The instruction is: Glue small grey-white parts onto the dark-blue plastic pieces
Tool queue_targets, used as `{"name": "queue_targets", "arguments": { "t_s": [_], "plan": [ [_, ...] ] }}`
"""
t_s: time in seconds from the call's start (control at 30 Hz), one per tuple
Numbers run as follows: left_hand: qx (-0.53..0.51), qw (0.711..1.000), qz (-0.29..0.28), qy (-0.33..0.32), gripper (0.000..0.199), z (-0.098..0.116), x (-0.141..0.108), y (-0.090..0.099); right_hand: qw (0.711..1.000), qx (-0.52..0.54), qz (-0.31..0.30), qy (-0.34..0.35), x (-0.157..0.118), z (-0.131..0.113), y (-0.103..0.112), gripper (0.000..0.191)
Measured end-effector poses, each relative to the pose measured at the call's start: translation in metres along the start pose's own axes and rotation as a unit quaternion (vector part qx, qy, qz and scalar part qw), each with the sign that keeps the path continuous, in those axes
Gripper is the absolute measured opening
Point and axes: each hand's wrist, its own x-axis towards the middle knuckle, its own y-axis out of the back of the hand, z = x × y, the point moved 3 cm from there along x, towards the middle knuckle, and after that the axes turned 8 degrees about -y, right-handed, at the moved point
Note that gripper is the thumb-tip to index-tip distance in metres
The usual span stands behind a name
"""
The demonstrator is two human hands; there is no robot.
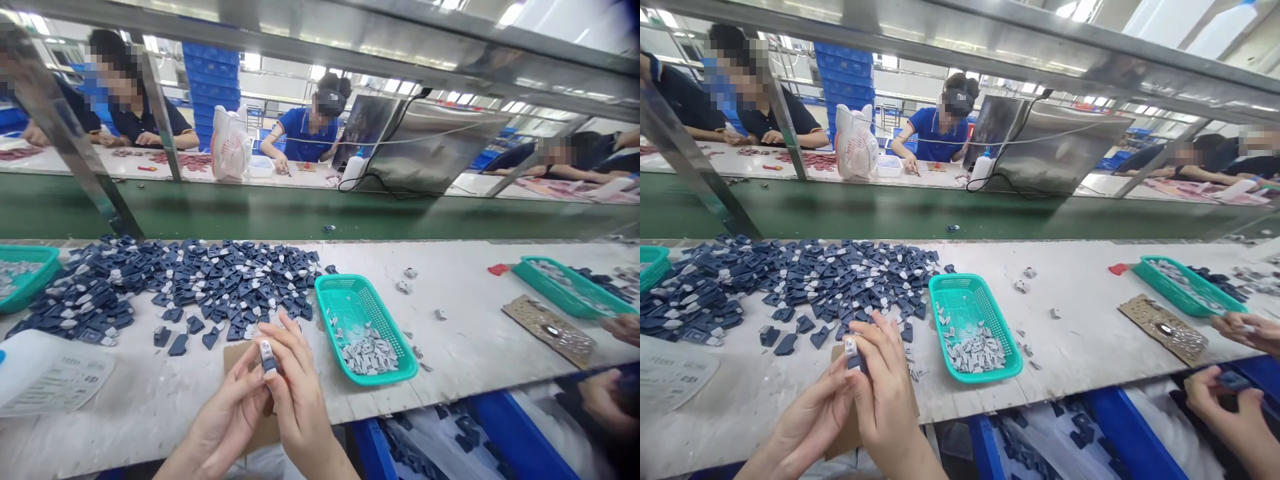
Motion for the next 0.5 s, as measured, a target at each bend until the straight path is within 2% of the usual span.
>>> {"name": "queue_targets", "arguments": {
  "t_s": [0.07,0.13,0.2,0.27,0.33,0.4,0.5],
  "plan": [
    [0.059,0.997,-0.036,-0.018,0.046,0.008,0.008,-0.010,1.000,0.005,-0.004,-0.005,0.005,0.007,0.016,0.044],
    [0.150,0.986,-0.060,-0.051,0.065,0.025,0.023,-0.020,0.999,0.003,0.011,-0.036,0.011,0.022,0.042,0.045],
    [0.249,0.961,-0.057,-0.106,0.077,0.050,0.046,-0.030,0.993,-0.026,0.057,-0.100,0.017,0.050,0.076,0.038],
    [0.318,0.930,-0.041,-0.178,0.074,0.080,0.077,-0.039,0.976,-0.102,0.096,-0.166,0.021,0.083,0.109,0.030],
    [0.361,0.897,-0.005,-0.256,0.061,0.112,0.112,-0.048,0.958,-0.175,0.019,-0.228,0.023,0.116,0.127,0.028],
    [0.434,0.845,0.038,-0.311,0.056,0.139,0.148,-0.058,0.949,-0.194,-0.051,-0.244,0.023,0.139,0.133,0.023],
    [0.480,0.807,0.094,-0.330,0.049,0.171,0.198,-0.071,0.946,-0.193,-0.108,-0.237,0.021,0.152,0.130,0.016]
  ]
}}
